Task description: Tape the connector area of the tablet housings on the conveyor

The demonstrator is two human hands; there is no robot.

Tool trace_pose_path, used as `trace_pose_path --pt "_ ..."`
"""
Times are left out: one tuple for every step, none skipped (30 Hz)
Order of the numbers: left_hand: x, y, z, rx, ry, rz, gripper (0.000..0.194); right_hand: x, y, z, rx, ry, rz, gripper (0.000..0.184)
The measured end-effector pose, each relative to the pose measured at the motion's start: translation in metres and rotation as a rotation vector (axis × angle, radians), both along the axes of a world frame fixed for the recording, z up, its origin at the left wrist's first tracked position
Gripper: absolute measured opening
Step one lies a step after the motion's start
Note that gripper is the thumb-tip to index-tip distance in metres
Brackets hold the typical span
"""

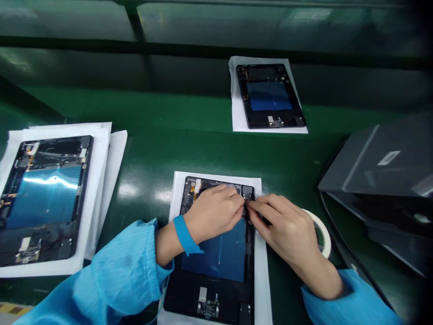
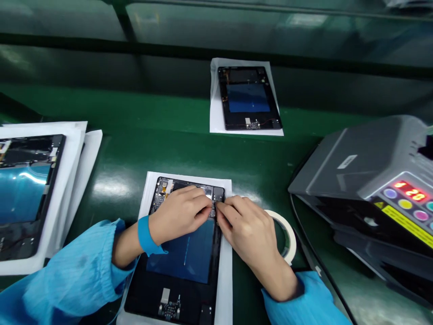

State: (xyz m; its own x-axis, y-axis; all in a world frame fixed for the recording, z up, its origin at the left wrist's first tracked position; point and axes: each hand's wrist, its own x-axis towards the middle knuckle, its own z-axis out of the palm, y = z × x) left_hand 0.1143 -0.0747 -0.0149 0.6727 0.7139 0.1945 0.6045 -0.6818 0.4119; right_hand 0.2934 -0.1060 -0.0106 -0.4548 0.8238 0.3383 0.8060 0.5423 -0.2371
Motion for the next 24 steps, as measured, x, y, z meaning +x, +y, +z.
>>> trace_pose_path --pt "0.0 0.0 0.0 -0.006 0.005 -0.007 0.017 0.0 0.0 0.001 -0.002 -0.016 0.007 0.01" --pt "0.0 0.0 0.0 -0.015 0.01 -0.012 0.017 0.0 0.0 0.002 -0.007 -0.041 0.012 0.012" --pt "0.0 0.0 0.001 -0.025 0.015 -0.013 0.017 -0.001 0.0 0.003 -0.014 -0.07 0.015 0.013" --pt "-0.001 0.0 0.001 -0.036 0.022 -0.013 0.018 -0.001 0.0 0.004 -0.022 -0.097 0.02 0.015" --pt "-0.001 -0.001 0.002 -0.048 0.031 -0.012 0.018 -0.002 0.0 0.005 -0.032 -0.12 0.024 0.017" --pt "-0.002 -0.001 0.002 -0.06 0.039 -0.01 0.018 -0.002 -0.001 0.006 -0.039 -0.138 0.027 0.019" --pt "-0.002 -0.001 0.003 -0.07 0.049 -0.008 0.018 -0.003 -0.001 0.007 -0.044 -0.153 0.029 0.021" --pt "-0.002 -0.002 0.003 -0.078 0.057 -0.006 0.018 -0.005 -0.003 0.008 -0.044 -0.171 0.028 0.023" --pt "-0.002 -0.002 0.003 -0.084 0.065 -0.007 0.018 -0.006 -0.005 0.008 -0.037 -0.195 0.024 0.024" --pt "-0.001 -0.002 0.003 -0.089 0.072 -0.006 0.018 -0.007 -0.008 0.008 -0.025 -0.228 0.015 0.024" --pt "0.0 -0.001 0.003 -0.095 0.078 -0.003 0.018 -0.009 -0.011 0.008 -0.01 -0.267 0.003 0.024" --pt "0.001 -0.001 0.004 -0.101 0.085 0.003 0.018 -0.01 -0.015 0.007 0.006 -0.304 -0.011 0.023" --pt "0.002 -0.001 0.005 -0.11 0.093 0.01 0.018 -0.011 -0.02 0.006 0.02 -0.332 -0.024 0.024" --pt "0.002 -0.002 0.008 -0.123 0.097 0.017 0.018 -0.011 -0.024 0.006 0.031 -0.344 -0.031 0.026" --pt "0.001 -0.004 0.012 -0.142 0.09 0.022 0.017 -0.011 -0.028 0.004 0.038 -0.339 -0.034 0.028" --pt "-0.002 -0.008 0.017 -0.164 0.064 0.028 0.016 -0.01 -0.032 0.003 0.044 -0.32 -0.033 0.031" --pt "-0.009 -0.014 0.023 -0.189 0.016 0.041 0.014 -0.009 -0.035 0.002 0.048 -0.295 -0.031 0.033" --pt "-0.018 -0.023 0.03 -0.214 -0.051 0.069 0.012 -0.008 -0.038 0.002 0.051 -0.273 -0.03 0.035" --pt "-0.03 -0.033 0.037 -0.242 -0.129 0.114 0.013 -0.007 -0.04 0.001 0.051 -0.258 -0.031 0.034" --pt "-0.046 -0.045 0.043 -0.269 -0.21 0.189 0.017 -0.007 -0.041 0.0 0.049 -0.254 -0.035 0.034" --pt "-0.063 -0.057 0.05 -0.303 -0.263 0.285 0.022 -0.006 -0.042 0.0 0.047 -0.256 -0.038 0.033" --pt "-0.081 -0.07 0.056 -0.361 -0.301 0.385 0.025 -0.006 -0.042 -0.001 0.048 -0.262 -0.036 0.033" --pt "-0.097 -0.083 0.061 -0.441 -0.333 0.493 0.029 -0.007 -0.043 -0.002 0.059 -0.268 -0.03 0.034" --pt "-0.112 -0.096 0.065 -0.533 -0.364 0.575 0.033 -0.007 -0.043 -0.003 0.079 -0.272 -0.024 0.034"
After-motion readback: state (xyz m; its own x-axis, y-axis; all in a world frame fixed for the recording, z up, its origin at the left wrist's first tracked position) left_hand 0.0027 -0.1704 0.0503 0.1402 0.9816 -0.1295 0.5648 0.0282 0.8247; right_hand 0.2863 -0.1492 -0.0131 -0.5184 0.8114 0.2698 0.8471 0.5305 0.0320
